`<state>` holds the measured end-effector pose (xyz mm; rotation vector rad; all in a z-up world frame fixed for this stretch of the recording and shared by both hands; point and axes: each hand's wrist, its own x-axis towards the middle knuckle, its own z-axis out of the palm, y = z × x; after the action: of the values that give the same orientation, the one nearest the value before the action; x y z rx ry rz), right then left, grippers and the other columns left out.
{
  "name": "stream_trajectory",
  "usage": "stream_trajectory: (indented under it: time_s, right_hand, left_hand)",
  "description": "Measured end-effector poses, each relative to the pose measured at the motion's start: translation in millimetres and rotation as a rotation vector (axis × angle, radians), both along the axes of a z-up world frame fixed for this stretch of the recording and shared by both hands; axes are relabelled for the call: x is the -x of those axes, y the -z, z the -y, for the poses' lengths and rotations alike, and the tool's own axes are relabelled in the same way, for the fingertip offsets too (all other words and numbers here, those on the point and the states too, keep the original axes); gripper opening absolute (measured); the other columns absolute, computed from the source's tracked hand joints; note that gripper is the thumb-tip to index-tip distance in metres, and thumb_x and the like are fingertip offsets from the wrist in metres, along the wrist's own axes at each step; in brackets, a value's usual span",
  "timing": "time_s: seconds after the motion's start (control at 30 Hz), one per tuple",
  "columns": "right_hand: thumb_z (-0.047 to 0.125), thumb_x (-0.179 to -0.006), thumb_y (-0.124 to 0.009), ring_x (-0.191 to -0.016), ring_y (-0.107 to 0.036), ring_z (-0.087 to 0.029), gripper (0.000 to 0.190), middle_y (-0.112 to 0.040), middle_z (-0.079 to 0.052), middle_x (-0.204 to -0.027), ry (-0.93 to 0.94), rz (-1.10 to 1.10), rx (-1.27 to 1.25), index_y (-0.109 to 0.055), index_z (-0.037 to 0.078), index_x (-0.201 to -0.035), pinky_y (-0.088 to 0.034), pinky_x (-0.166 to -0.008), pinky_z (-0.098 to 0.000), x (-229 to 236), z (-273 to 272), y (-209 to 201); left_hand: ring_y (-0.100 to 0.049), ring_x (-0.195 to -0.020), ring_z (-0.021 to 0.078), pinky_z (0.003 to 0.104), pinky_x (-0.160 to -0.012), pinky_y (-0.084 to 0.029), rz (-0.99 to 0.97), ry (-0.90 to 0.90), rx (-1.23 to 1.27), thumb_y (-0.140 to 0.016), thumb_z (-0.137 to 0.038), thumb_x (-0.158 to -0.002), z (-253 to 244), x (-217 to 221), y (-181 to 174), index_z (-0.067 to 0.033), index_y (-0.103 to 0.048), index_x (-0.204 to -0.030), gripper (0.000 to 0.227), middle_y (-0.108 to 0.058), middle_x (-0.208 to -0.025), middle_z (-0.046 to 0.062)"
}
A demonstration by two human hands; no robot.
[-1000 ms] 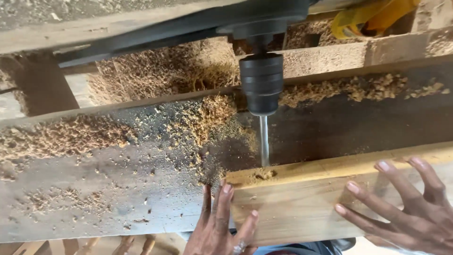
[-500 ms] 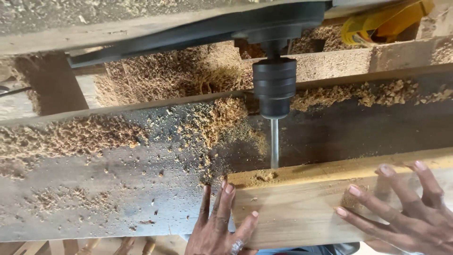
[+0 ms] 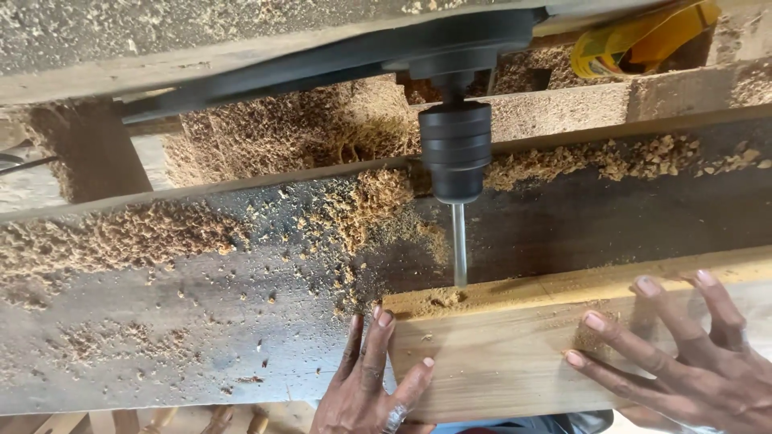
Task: The person drills holes into a wooden board using a drill press, holding and repositioning the board with both hands to align each spot under the spinning bit, then brushing away sawdust between holes.
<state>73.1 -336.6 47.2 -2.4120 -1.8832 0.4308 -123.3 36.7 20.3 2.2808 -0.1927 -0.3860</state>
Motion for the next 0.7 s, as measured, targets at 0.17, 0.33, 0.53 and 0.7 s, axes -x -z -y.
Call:
stream_trajectory:
  time_s: [0.17, 0.33, 0.53, 0.7]
  right_hand:
    - [0.048, -0.076, -0.068, -0.139, -0.035, -0.043, 0.069, -0.034, 0.003, -0.157, 0.014, 0.038, -0.017, -0.047, 0.047, -0.142, -0.018, -0.117, -0.0699, -2.7, -4.5, -0.4]
    - [0.047, -0.088, -0.057, -0.147, -0.033, -0.043, 0.061, -0.033, 0.002, -0.165, 0.023, 0.045, -0.063, -0.045, 0.048, -0.148, -0.019, -0.125, -0.0687, -3.9, 3.2, 5.7]
    - [0.078, -0.089, -0.041, -0.145, -0.032, -0.047, 0.076, -0.033, -0.001, -0.165, 0.054, -0.043, -0.091, -0.041, 0.041, -0.155, -0.015, -0.122, -0.0703, -12.8, -11.0, -4.2]
    - [0.077, -0.082, -0.045, -0.148, -0.025, -0.048, 0.079, -0.031, -0.003, -0.164, 0.023, -0.014, -0.045, -0.039, 0.042, -0.152, -0.012, -0.120, -0.0726, -10.7, -1.8, 3.8]
  left_hand:
    - [-0.028, -0.149, 0.0482, 0.063, -0.121, -0.023, -0.017, -0.016, 0.029, -0.077, -0.064, -0.084, -3.9, -8.9, -5.9, -0.0270, -0.053, -0.143, 0.073, -0.015, -0.161, 0.034]
    - [-0.028, -0.149, 0.0503, 0.061, -0.121, -0.025, 0.004, -0.015, 0.051, -0.078, -0.063, -0.083, -7.8, -14.4, -2.3, -0.0253, -0.054, -0.142, 0.074, -0.016, -0.160, 0.035]
    - [-0.030, -0.150, 0.0489, 0.059, -0.122, -0.027, -0.010, -0.035, 0.065, -0.073, -0.065, -0.088, -7.0, -14.5, -3.1, -0.0289, -0.051, -0.147, 0.073, -0.018, -0.161, 0.036]
    - [-0.031, -0.149, 0.0527, 0.058, -0.122, -0.028, -0.022, -0.227, 0.150, -0.067, -0.053, -0.095, 34.9, 45.8, 29.6, -0.0260, -0.050, -0.148, 0.062, -0.022, -0.159, 0.040]
